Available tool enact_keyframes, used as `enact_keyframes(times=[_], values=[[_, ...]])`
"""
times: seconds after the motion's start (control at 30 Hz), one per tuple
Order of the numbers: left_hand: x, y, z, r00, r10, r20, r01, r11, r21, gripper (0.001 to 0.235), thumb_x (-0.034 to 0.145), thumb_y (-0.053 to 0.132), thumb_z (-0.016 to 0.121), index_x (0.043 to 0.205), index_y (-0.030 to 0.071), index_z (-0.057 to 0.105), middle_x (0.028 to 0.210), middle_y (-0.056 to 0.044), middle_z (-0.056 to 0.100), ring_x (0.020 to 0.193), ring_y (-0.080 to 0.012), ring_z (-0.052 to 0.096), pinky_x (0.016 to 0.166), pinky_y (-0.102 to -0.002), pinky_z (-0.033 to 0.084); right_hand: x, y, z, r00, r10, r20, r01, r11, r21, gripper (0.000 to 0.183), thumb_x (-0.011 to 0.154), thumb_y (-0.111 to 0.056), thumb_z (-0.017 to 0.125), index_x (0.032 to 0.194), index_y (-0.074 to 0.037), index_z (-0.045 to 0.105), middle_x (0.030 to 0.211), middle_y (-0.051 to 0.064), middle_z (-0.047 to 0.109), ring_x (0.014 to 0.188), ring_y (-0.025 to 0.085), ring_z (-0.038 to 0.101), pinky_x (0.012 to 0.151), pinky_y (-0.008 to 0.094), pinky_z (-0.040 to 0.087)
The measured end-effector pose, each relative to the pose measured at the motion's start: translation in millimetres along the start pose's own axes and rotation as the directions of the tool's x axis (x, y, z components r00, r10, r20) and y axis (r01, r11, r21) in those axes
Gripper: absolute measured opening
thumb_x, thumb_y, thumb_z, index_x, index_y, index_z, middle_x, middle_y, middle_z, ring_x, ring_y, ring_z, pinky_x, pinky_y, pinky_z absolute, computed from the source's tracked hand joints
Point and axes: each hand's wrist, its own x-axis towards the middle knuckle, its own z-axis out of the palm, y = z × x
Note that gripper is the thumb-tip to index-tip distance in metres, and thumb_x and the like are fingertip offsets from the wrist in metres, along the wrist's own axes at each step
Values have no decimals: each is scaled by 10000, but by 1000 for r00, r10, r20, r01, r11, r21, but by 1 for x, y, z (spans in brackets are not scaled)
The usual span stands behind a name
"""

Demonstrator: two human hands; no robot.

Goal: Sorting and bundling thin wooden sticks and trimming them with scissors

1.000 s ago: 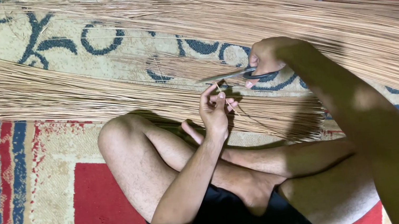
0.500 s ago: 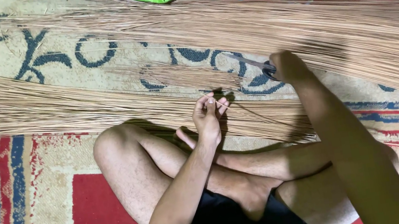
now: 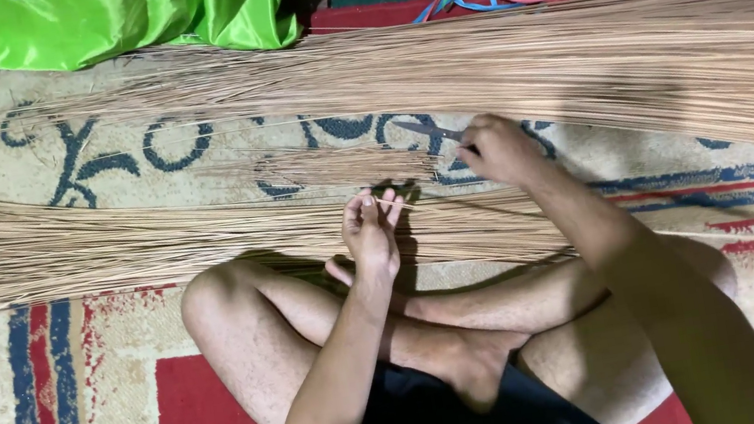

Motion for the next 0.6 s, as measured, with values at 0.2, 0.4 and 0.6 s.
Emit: enact_keyframes(times=[0.2, 0.4, 0.6], values=[[13, 25, 10, 1000, 7, 5, -7, 1000, -19, 138, 1074, 72, 499, 1166, 29, 593, 1090, -84, 570, 1080, -381, 722, 969, -572, 613, -85, -63, -44, 977, -135, 166, 10, 805, 593, 354, 1047, -185, 422, 931, 70, 638, 943, 399, 661, 1015, 575, 631, 880, 633, 510], [46, 89, 2, 992, 114, -60, -113, 993, 31, 112, 1069, 76, 496, 1135, 57, 584, 1039, -72, 572, 1017, -352, 747, 860, -499, 687, -107, -33, -26, 978, -115, 176, -7, 819, 574, 337, 1023, -167, 463, 1143, 68, 672, 1088, 389, 686, 1127, 556, 618, 961, 653, 482], [64, 109, -12, 958, 193, -212, -167, 976, 138, 338, 1017, 52, 598, 1346, 68, 519, 1273, -177, 477, 1015, -351, 748, 911, -559, 644, -108, -37, -24, 994, -84, 72, 35, 859, 511, 258, 1009, -163, 479, 1089, -45, 694, 992, 301, 722, 1062, 505, 665, 894, 589, 532]])
